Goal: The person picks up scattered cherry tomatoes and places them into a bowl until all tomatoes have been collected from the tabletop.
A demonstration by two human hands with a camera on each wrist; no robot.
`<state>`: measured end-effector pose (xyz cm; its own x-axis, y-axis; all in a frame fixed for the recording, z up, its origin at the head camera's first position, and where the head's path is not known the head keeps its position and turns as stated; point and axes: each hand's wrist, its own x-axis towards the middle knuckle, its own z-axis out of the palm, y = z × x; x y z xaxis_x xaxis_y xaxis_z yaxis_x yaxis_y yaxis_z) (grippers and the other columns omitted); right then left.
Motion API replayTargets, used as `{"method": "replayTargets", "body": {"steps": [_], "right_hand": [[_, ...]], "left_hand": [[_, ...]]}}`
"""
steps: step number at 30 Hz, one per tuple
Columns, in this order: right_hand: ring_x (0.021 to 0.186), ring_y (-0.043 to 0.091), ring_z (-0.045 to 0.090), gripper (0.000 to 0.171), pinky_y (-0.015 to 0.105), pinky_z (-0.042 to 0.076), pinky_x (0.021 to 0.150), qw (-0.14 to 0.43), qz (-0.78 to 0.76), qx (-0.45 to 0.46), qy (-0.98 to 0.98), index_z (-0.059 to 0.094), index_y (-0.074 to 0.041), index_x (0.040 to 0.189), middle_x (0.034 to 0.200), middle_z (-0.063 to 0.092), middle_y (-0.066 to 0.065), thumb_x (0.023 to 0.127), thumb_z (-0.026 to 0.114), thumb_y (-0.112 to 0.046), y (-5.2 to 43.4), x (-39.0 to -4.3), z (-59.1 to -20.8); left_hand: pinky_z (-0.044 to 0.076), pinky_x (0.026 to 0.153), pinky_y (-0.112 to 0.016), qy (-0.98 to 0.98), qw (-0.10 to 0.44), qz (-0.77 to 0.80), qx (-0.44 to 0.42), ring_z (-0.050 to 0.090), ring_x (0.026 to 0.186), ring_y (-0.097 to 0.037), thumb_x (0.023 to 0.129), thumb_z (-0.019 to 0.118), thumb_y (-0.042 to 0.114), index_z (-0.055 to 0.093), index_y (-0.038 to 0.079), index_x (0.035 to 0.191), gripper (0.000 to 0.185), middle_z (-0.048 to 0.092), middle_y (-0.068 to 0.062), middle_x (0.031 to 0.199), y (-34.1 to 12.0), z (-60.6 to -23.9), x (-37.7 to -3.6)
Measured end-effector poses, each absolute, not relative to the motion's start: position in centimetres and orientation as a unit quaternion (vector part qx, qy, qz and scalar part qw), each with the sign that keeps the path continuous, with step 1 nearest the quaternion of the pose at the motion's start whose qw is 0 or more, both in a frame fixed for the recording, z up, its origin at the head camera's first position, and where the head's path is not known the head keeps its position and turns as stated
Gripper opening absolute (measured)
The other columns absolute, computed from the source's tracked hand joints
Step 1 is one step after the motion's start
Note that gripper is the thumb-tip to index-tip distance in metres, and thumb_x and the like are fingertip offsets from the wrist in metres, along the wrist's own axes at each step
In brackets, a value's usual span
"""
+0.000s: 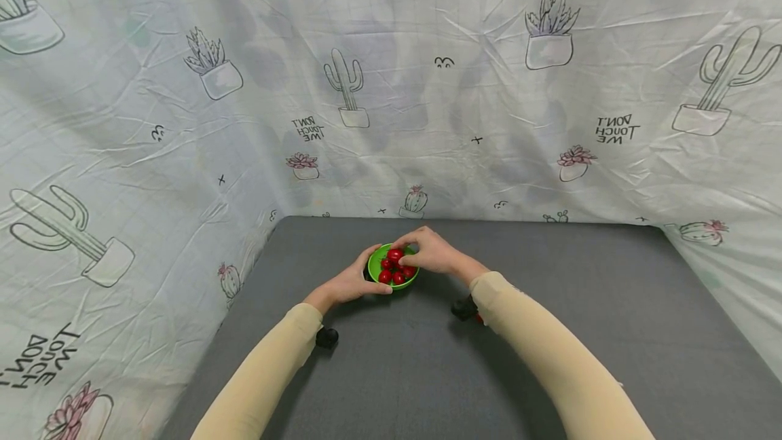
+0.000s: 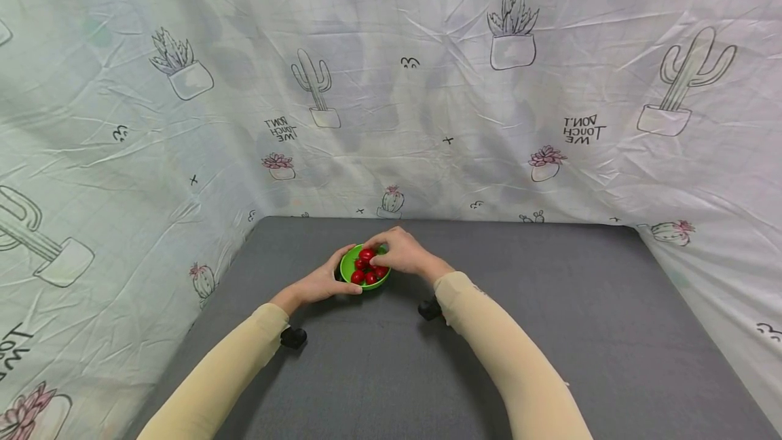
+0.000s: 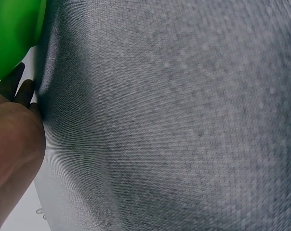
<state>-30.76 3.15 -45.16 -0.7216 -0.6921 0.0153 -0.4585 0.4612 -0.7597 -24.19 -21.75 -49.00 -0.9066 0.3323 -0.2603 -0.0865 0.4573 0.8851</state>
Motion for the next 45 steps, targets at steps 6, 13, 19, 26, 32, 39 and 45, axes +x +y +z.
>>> {"method": "replayTargets", "body": {"steps": [6, 13, 19, 26, 32, 39, 45], "right_hand": [[0.132, 0.028, 0.039, 0.034, 0.051, 0.043, 0.100, 0.148, -0.382, -0.334, 0.849, 0.073, -0.023, 0.129, 0.127, 0.066, -0.006, 0.095, 0.076, -0.023, 3.0, -30.6, -45.2], [0.130, 0.027, 0.039, 0.034, 0.052, 0.043, 0.100, 0.151, -0.380, -0.333, 0.850, 0.073, -0.021, 0.129, 0.126, 0.067, -0.008, 0.095, 0.076, -0.023, 2.9, -30.6, -45.2], [0.130, 0.027, 0.040, 0.034, 0.053, 0.043, 0.099, 0.143, -0.382, -0.323, 0.854, 0.074, -0.021, 0.128, 0.125, 0.067, -0.009, 0.095, 0.076, -0.023, 3.1, -31.0, -45.0], [0.129, 0.027, 0.041, 0.035, 0.054, 0.041, 0.102, 0.138, -0.390, -0.323, 0.851, 0.073, -0.017, 0.130, 0.125, 0.067, -0.008, 0.096, 0.074, -0.020, 3.7, -31.6, -44.6], [0.128, 0.027, 0.041, 0.034, 0.054, 0.040, 0.102, 0.135, -0.398, -0.324, 0.848, 0.072, -0.016, 0.130, 0.125, 0.067, -0.004, 0.096, 0.074, -0.019, 4.3, -31.9, -44.1], [0.134, 0.027, 0.038, 0.033, 0.056, 0.037, 0.106, 0.125, -0.404, -0.324, 0.846, 0.072, -0.022, 0.130, 0.128, 0.066, -0.006, 0.097, 0.073, -0.020, 6.1, -32.0, -43.6], [0.137, 0.027, 0.036, 0.033, 0.056, 0.036, 0.107, 0.123, -0.404, -0.312, 0.851, 0.070, -0.024, 0.131, 0.129, 0.066, -0.004, 0.098, 0.073, -0.021, 8.5, -32.3, -43.3]], "left_hand": [[0.032, 0.114, -0.050, 0.827, 0.202, 0.519, 0.078, 0.036, 0.142, -0.025, 0.086, 0.086, 0.034, 0.015, 0.025, 0.164, 0.106, 0.029, -0.006, 0.161, -21.8, -49.0, -24.2], [0.032, 0.115, -0.050, 0.825, 0.203, 0.522, 0.080, 0.037, 0.142, -0.025, 0.086, 0.085, 0.032, 0.015, 0.024, 0.164, 0.106, 0.028, -0.006, 0.162, -21.8, -48.9, -24.2], [0.029, 0.116, -0.053, 0.830, 0.202, 0.514, 0.082, 0.033, 0.145, -0.026, 0.086, 0.085, 0.035, 0.015, 0.025, 0.164, 0.105, 0.026, -0.006, 0.163, -21.9, -49.0, -24.8], [0.028, 0.116, -0.055, 0.827, 0.206, 0.517, 0.085, 0.032, 0.146, -0.028, 0.087, 0.084, 0.034, 0.015, 0.026, 0.165, 0.104, 0.025, -0.007, 0.163, -22.2, -49.2, -25.7], [0.028, 0.116, -0.056, 0.829, 0.204, 0.513, 0.091, 0.032, 0.146, -0.028, 0.088, 0.084, 0.033, 0.014, 0.026, 0.165, 0.104, 0.024, -0.008, 0.163, -22.4, -49.3, -26.2], [0.024, 0.117, -0.059, 0.838, 0.194, 0.502, 0.086, 0.028, 0.148, -0.029, 0.086, 0.085, 0.035, 0.016, 0.027, 0.164, 0.104, 0.024, -0.008, 0.164, -22.3, -49.5, -26.2], [0.024, 0.117, -0.059, 0.839, 0.190, 0.502, 0.085, 0.026, 0.149, -0.030, 0.085, 0.086, 0.035, 0.016, 0.027, 0.165, 0.106, 0.024, -0.008, 0.165, -22.2, -49.5, -26.2]]}}
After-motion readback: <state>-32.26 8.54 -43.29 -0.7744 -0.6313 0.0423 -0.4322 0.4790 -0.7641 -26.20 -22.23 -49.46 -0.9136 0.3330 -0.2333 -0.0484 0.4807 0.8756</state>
